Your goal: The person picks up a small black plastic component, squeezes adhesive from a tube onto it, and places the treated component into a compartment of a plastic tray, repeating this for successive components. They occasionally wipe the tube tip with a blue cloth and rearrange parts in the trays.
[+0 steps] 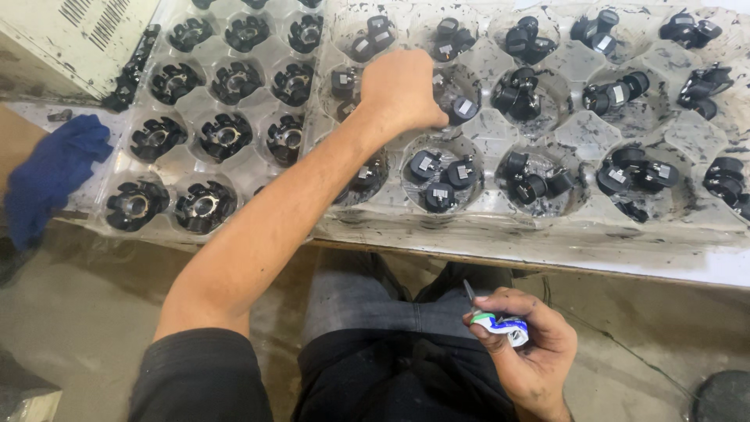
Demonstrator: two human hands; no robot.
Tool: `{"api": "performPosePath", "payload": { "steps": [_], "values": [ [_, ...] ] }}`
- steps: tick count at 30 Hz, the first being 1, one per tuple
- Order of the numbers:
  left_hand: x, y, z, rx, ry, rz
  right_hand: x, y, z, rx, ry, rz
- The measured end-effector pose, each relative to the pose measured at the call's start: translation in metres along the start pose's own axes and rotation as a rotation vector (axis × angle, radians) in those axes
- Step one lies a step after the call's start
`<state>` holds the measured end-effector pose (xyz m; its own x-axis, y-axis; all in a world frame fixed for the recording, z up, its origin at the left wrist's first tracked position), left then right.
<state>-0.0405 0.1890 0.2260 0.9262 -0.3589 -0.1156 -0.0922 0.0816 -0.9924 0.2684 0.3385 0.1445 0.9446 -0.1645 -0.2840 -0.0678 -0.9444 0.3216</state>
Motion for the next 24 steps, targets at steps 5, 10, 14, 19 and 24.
{"api": "performPosePath", "payload": {
  "steps": [5, 10, 14, 19, 24],
  "values": [
    [0.052, -0.033, 0.000, 0.492, 0.191, 0.275, -0.006, -0.003, -0.006, 0.088, -0.141, -0.026],
    [0.153, -0.013, 0.014, 1.507, 0.166, 0.015, -0.014, -0.010, -0.002, -0.015, -0.156, -0.019],
    [0.212, 0.010, 0.032, 1.647, 0.027, -0.040, -0.015, -0.004, 0.003, -0.092, -0.197, -0.095],
    [0.232, 0.031, 0.035, 1.466, -0.007, 0.115, -0.011, 0.007, 0.003, -0.133, -0.204, -0.130],
    [0.235, 0.047, 0.034, 1.684, -0.048, -0.079, -0.015, 0.016, 0.001, -0.046, -0.147, -0.173]
  ]
}}
Point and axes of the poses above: each hand's wrist, its own x-axis away from the middle knuckle, its own y-axis out of the palm, z = x × y, the point moved 5 cm from there along -x, towards the middle knuckle, and after that the axes turned 13 degrees about -x, right-handed, at the moved point
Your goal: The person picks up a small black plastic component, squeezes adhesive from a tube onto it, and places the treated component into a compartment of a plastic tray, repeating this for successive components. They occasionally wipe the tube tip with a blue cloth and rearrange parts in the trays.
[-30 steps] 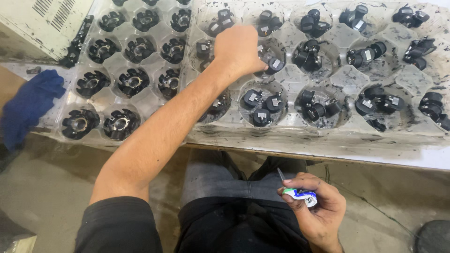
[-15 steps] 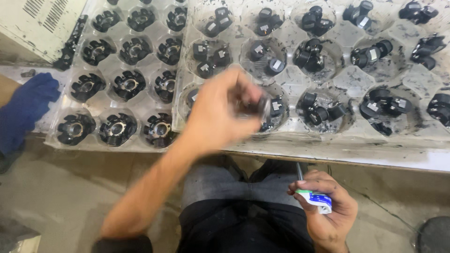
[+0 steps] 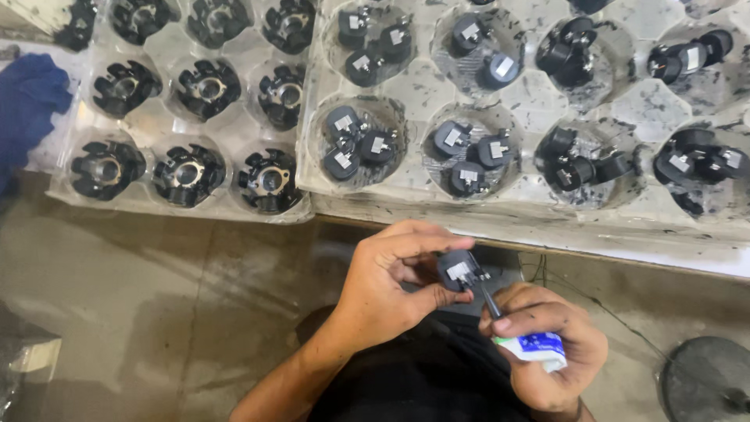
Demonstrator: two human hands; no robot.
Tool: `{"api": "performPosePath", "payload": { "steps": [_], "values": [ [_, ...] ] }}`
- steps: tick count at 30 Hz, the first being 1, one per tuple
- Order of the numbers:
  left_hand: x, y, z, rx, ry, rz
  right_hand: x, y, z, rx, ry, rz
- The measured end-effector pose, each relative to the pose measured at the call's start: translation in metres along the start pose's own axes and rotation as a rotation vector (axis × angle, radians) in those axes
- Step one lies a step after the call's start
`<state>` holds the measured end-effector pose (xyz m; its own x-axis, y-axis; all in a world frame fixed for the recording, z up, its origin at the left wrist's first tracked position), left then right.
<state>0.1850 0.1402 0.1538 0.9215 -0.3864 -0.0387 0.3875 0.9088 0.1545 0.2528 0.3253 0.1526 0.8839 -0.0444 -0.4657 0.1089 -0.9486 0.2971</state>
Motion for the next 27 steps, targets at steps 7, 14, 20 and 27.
{"api": "performPosePath", "payload": {
  "steps": [7, 14, 20, 27],
  "values": [
    [0.003, -0.002, -0.007, 0.135, -0.025, -0.021, 0.001, 0.003, 0.005, 0.008, 0.120, -0.006],
    [0.008, -0.002, -0.009, 0.137, 0.022, -0.049, 0.006, 0.002, 0.007, 0.028, 0.120, 0.023],
    [0.007, -0.002, -0.011, 0.139, 0.026, -0.080, 0.004, 0.002, 0.007, 0.015, 0.112, 0.010],
    [0.007, -0.002, -0.014, 0.108, 0.026, -0.114, 0.006, 0.002, 0.002, 0.071, 0.109, -0.018]
  ]
}}
Point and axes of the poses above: each hand's wrist, its own x-axis away from the middle knuckle, its own y-axis out of the palm, z = x × y, the point moved 5 cm from there along -x, towards the middle knuckle, and after that the axes turned 13 degrees about -x, right-handed, at the moved point
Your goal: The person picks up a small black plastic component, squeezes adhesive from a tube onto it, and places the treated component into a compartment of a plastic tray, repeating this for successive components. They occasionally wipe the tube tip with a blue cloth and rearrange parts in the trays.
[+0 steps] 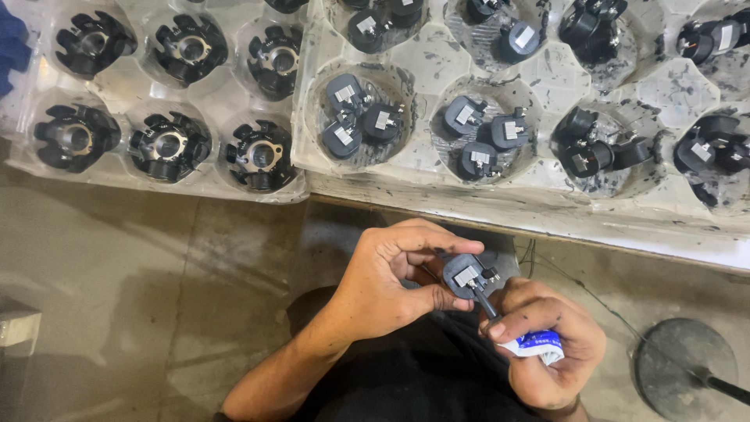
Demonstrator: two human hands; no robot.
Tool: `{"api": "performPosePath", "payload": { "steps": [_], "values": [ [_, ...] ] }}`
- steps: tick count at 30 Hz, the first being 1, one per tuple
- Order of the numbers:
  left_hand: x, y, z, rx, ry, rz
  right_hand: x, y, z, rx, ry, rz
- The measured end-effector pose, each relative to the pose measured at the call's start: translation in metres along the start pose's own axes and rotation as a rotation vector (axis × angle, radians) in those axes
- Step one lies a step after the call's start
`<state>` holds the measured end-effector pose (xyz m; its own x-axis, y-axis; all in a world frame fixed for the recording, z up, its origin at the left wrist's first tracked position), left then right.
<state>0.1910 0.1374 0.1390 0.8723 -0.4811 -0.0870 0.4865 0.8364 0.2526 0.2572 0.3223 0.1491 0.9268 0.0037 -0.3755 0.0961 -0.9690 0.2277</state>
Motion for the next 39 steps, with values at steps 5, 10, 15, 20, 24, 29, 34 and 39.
{"api": "performPosePath", "payload": {
  "steps": [5, 10, 15, 20, 24, 29, 34, 39],
  "values": [
    [0.000, -0.002, -0.005, 0.023, -0.011, 0.009, 0.000, 0.001, 0.000, -0.025, -0.027, -0.022],
    [0.001, -0.003, -0.009, 0.047, 0.027, 0.016, 0.001, 0.001, 0.001, -0.033, -0.027, -0.031],
    [0.003, -0.003, -0.016, 0.113, -0.011, 0.016, 0.002, 0.003, 0.001, -0.054, -0.032, -0.028],
    [0.004, 0.001, -0.028, 0.266, -0.073, 0.005, 0.003, 0.008, 0.000, -0.072, -0.057, -0.001],
    [0.007, 0.009, -0.037, 0.402, -0.094, -0.039, 0.004, 0.010, 0.001, -0.135, -0.100, 0.065],
    [0.014, 0.019, -0.042, 0.508, -0.142, -0.106, 0.001, 0.005, 0.000, -0.120, -0.163, 0.126],
    [0.016, 0.017, -0.042, 0.510, -0.175, -0.116, -0.003, 0.008, -0.008, 0.010, -0.152, 0.060],
    [0.018, 0.017, -0.044, 0.509, -0.186, -0.145, -0.007, 0.010, -0.015, 0.146, -0.165, 0.001]
  ]
}}
Point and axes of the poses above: each hand's wrist, its own x-axis away from the middle knuckle, its own y-axis out of the palm, z = x × y, the point moved 5 cm from there along -x, towards the middle knuckle, and after that the axes turned 13 degrees about -x, right-handed, at the moved point
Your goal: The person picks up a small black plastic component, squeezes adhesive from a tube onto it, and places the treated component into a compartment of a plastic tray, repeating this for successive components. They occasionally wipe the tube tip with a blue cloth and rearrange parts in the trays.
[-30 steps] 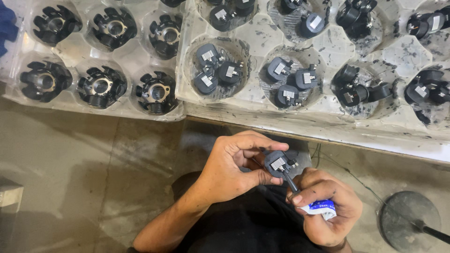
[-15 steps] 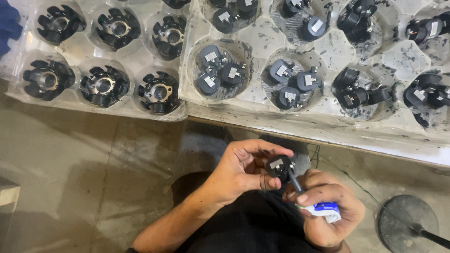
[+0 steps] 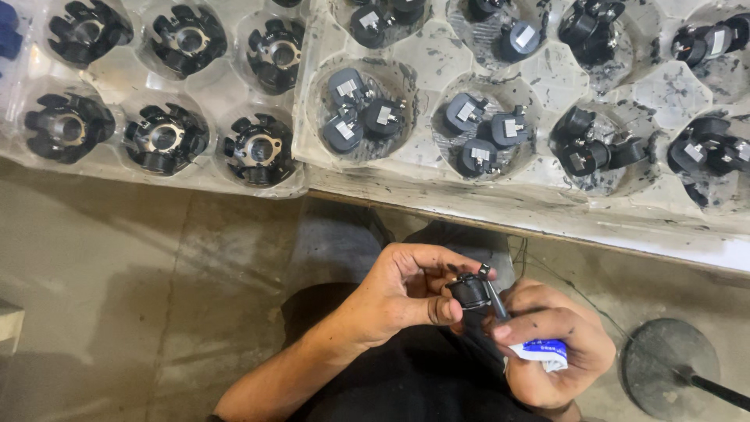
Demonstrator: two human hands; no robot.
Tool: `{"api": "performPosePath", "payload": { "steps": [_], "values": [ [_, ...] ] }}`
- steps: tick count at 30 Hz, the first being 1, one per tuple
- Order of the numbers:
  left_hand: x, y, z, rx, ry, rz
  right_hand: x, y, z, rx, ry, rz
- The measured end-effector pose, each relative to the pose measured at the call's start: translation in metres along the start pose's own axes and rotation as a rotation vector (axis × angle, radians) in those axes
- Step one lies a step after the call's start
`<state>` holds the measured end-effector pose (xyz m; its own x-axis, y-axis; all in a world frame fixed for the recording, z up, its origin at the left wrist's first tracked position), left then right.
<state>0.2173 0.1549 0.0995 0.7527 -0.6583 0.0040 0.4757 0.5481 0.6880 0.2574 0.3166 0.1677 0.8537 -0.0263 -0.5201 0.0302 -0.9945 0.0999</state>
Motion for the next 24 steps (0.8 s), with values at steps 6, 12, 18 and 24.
{"api": "performPosePath", "payload": {
  "steps": [6, 12, 18, 24],
  "values": [
    [0.001, -0.002, -0.002, 0.012, -0.042, -0.039, -0.002, 0.000, 0.002, -0.043, 0.066, -0.019],
    [0.001, -0.005, -0.002, 0.030, -0.074, -0.071, -0.005, 0.001, 0.000, -0.008, 0.051, -0.104],
    [0.003, -0.009, -0.003, 0.071, -0.054, -0.096, 0.001, 0.004, 0.004, 0.009, 0.072, -0.091],
    [0.001, -0.009, -0.004, 0.111, -0.064, -0.092, 0.006, 0.000, 0.008, 0.007, 0.162, -0.092]
  ]
}}
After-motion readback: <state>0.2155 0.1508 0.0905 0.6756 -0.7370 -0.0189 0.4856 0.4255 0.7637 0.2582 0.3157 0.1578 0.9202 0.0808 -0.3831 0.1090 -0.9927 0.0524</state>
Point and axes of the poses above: each hand's wrist, its own x-axis away from the middle knuckle, its own y-axis out of the palm, z = x × y, the point moved 5 cm from there along -x, towards the middle knuckle, and after that the axes turned 13 degrees about -x, right-handed, at the moved point
